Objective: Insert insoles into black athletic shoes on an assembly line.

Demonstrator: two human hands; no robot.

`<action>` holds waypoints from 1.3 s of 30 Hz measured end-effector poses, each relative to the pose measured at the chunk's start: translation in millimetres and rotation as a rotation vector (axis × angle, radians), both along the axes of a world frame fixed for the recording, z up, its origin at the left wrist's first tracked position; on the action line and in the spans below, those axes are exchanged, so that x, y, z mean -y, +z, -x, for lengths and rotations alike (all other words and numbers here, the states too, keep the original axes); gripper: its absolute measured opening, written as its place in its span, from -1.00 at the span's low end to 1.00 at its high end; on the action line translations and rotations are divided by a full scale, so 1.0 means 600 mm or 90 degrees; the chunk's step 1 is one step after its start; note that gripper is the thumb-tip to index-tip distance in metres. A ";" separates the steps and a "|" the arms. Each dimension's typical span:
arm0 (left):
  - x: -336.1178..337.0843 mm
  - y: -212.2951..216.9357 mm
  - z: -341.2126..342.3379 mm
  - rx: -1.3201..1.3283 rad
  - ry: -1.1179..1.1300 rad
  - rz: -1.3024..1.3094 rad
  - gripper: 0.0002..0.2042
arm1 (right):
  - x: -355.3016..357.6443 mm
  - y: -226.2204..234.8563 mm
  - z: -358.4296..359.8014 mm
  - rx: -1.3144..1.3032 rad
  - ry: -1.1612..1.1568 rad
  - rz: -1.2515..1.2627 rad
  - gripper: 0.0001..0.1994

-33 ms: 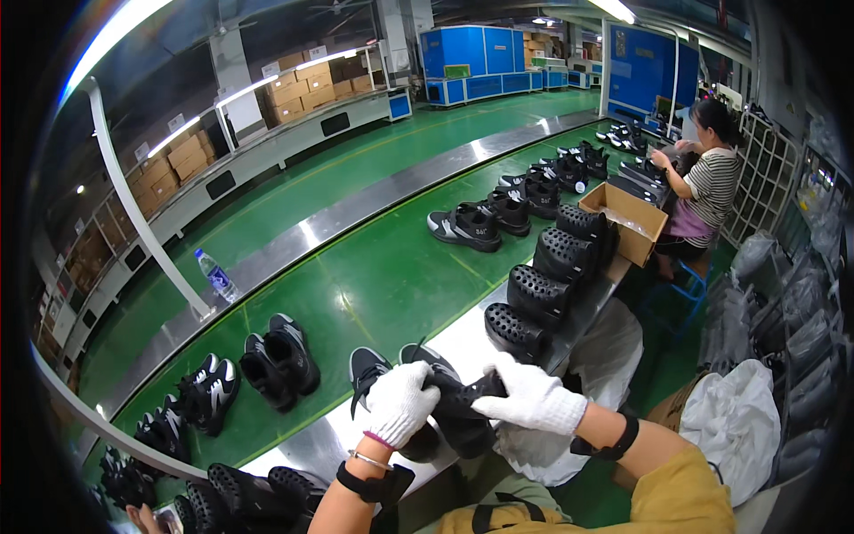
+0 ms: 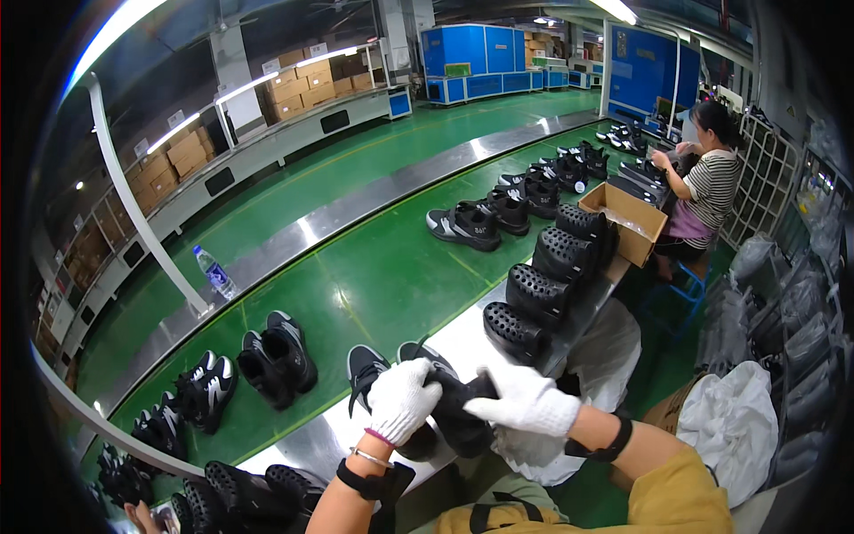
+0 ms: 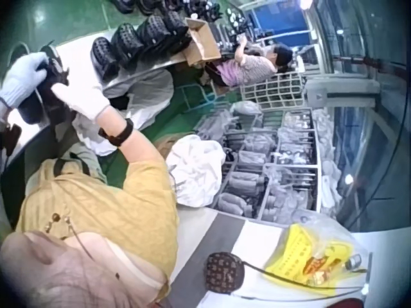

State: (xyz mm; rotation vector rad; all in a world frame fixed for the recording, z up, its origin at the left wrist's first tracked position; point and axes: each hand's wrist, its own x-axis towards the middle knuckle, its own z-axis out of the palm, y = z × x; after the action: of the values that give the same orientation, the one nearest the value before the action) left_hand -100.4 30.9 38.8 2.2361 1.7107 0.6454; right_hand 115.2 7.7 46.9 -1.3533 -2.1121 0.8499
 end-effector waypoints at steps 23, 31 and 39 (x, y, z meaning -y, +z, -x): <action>-0.008 -0.035 -0.028 0.019 -0.114 -0.051 -0.84 | -0.123 -0.148 0.055 0.180 0.083 -0.123 -0.37; 0.007 -0.046 -0.011 -0.028 -0.127 -0.080 -0.88 | -0.095 -0.150 0.089 0.143 0.010 -0.182 -0.56; 0.065 -0.046 0.022 -0.084 -0.001 -0.086 -0.81 | -0.051 -0.149 0.025 -0.295 0.049 0.326 -0.32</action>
State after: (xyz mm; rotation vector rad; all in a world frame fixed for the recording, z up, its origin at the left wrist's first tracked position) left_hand -113.5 -7.9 11.2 2.4218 1.7754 0.6450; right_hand 100.2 38.2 -42.7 -1.1527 -1.6506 1.6409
